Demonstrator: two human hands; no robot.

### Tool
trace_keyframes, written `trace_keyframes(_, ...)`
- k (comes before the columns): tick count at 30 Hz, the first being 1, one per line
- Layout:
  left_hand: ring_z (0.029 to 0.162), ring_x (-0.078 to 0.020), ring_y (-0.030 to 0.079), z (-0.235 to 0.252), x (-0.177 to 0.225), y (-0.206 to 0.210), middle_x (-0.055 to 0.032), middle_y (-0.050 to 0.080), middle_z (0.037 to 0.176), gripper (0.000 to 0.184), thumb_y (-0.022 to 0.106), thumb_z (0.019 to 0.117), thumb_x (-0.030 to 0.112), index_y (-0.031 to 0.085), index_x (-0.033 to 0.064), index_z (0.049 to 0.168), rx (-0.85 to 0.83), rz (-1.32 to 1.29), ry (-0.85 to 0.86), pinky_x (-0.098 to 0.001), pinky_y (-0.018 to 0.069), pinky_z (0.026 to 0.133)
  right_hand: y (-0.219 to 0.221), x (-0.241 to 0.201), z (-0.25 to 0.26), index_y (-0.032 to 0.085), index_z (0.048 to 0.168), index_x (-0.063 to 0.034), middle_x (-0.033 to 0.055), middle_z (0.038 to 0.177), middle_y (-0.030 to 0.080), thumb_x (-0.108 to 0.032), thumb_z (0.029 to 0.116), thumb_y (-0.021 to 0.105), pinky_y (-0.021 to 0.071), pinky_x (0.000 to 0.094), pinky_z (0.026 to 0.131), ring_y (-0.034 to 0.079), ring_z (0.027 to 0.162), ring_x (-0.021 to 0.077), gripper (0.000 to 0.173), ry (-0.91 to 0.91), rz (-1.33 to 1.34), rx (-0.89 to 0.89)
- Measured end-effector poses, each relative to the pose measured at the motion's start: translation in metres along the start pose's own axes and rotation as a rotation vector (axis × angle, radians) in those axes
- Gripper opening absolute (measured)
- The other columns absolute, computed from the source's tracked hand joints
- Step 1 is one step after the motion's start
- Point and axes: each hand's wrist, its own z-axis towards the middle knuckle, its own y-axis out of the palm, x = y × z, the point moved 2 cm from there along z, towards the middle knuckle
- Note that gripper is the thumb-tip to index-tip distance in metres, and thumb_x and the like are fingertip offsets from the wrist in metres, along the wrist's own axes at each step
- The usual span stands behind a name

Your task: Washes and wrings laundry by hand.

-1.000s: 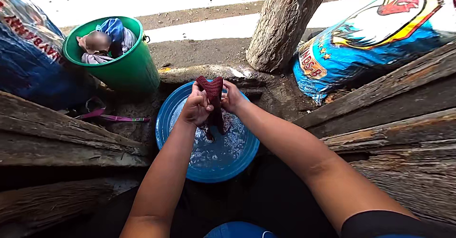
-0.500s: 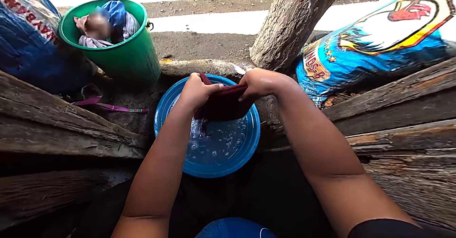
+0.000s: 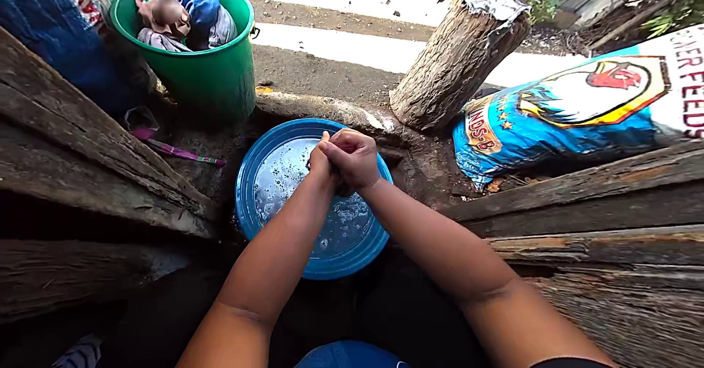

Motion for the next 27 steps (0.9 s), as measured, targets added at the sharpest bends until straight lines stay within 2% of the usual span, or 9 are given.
trace_keyframes(2, 0.084, -0.0141, 0.064, -0.01, -0.003, 0.0, -0.0072, 0.067, 0.094, 0.035, 0.042, 0.111, 0.031, 0.064, 0.0033, 0.109, -0.001, 0.04, 0.006, -0.0337, 0.0548, 0.079, 0.003, 0.015, -0.004, 0.058, 0.063, -0.009, -0.0011, 0.064, 0.057, -0.018, 0.091, 0.075, 0.0448, 0.0232, 0.052, 0.052, 0.056, 0.0063, 0.034, 0.012, -0.148, 0.084)
trace_keyframes(5, 0.092, -0.0183, 0.063, -0.017, -0.004, -0.007, -0.0109, 0.067, 0.102, 0.031, 0.045, 0.1108, 0.025, 0.066, 0.0012, 0.113, -0.052, 0.303, 0.004, -0.0397, 0.0526, 0.085, -0.001, 0.03, -0.004, 0.047, 0.056, -0.0132, -0.0025, 0.055, 0.048, -0.023, 0.0929, 0.071, 0.0373, 0.0259, 0.045, 0.042, 0.047, 0.0068, 0.045, 0.059, -0.397, 0.165)
trace_keyframes(7, 0.09, -0.0209, 0.063, -0.014, -0.009, -0.011, -0.0126, 0.067, 0.1, 0.031, 0.048, 0.1095, 0.025, 0.067, 0.0008, 0.109, -0.048, 0.519, 0.018, -0.042, 0.0528, 0.082, -0.009, 0.039, -0.003, 0.043, 0.056, -0.0117, 0.0007, 0.054, 0.046, -0.026, 0.0954, 0.067, 0.0363, 0.0336, 0.048, 0.042, 0.048, 0.012, 0.048, 0.212, -0.58, 0.134)
trace_keyframes(10, 0.108, -0.0361, 0.063, 0.006, -0.01, -0.022, -0.025, 0.066, 0.116, 0.048, 0.037, 0.1131, 0.034, 0.067, -0.0034, 0.116, -0.201, 1.061, 0.056, -0.0553, 0.05, 0.093, -0.03, 0.067, 0.008, 0.048, 0.06, -0.0088, 0.0045, 0.058, 0.048, -0.032, 0.0966, 0.064, 0.0404, 0.0458, 0.058, 0.049, 0.056, 0.0208, 0.046, 0.551, -0.699, 0.128)
trace_keyframes(13, 0.119, -0.0404, 0.063, 0.028, 0.017, -0.024, -0.027, 0.067, 0.122, 0.049, 0.037, 0.1124, 0.032, 0.068, -0.0044, 0.119, -0.345, 1.581, 0.207, -0.0605, 0.0487, 0.102, -0.062, 0.097, 0.008, 0.064, 0.073, -0.0022, 0.0168, 0.076, 0.065, -0.043, 0.1023, 0.055, 0.0505, 0.0583, 0.073, 0.067, 0.079, 0.0347, 0.051, 0.693, -0.925, -0.042)
trace_keyframes(16, 0.116, -0.0393, 0.065, 0.036, 0.056, -0.037, -0.0262, 0.067, 0.119, 0.051, 0.049, 0.1074, 0.041, 0.064, -0.0067, 0.12, -0.055, 1.616, 0.171, -0.0608, 0.0507, 0.1, -0.077, 0.119, -0.004, 0.067, 0.079, -0.0032, 0.0181, 0.082, 0.068, -0.06, 0.1028, 0.047, 0.0521, 0.0605, 0.075, 0.069, 0.085, 0.0367, 0.064, 0.685, -1.013, -0.193)
trace_keyframes(21, 0.122, -0.0495, 0.059, 0.079, 0.041, -0.111, -0.0337, 0.051, 0.139, 0.044, 0.057, 0.1029, 0.02, 0.05, -0.0038, 0.14, 0.217, 1.619, 0.327, -0.063, 0.0508, 0.1, -0.037, 0.142, -0.038, 0.065, 0.112, -0.005, 0.0194, 0.1, 0.07, -0.052, 0.0928, 0.072, 0.0555, 0.0612, 0.087, 0.069, 0.1, 0.0383, 0.051, 0.631, -0.925, -0.705)
trace_keyframes(24, 0.129, -0.0479, 0.053, 0.086, -0.005, -0.124, -0.029, 0.054, 0.139, 0.039, 0.056, 0.1026, 0.025, 0.062, 0.0017, 0.133, 0.001, 1.822, 0.449, -0.0631, 0.046, 0.106, -0.019, 0.177, -0.079, 0.064, 0.127, -0.003, 0.0243, 0.127, 0.064, -0.036, 0.0981, 0.067, 0.0464, 0.0634, 0.105, 0.06, 0.123, 0.041, 0.044, 0.742, -0.829, -1.002)
trace_keyframes(27, 0.146, -0.0399, 0.039, 0.09, -0.049, -0.127, -0.0194, 0.045, 0.156, 0.052, 0.059, 0.1003, 0.035, 0.053, 0.0154, 0.148, -0.316, 2.035, 0.301, -0.0605, 0.032, 0.119, -0.012, 0.197, -0.111, 0.055, 0.141, -0.0038, 0.0248, 0.138, 0.059, -0.023, 0.0991, 0.062, 0.0435, 0.0636, 0.108, 0.055, 0.132, 0.0413, 0.047, 0.915, -0.835, -1.04)
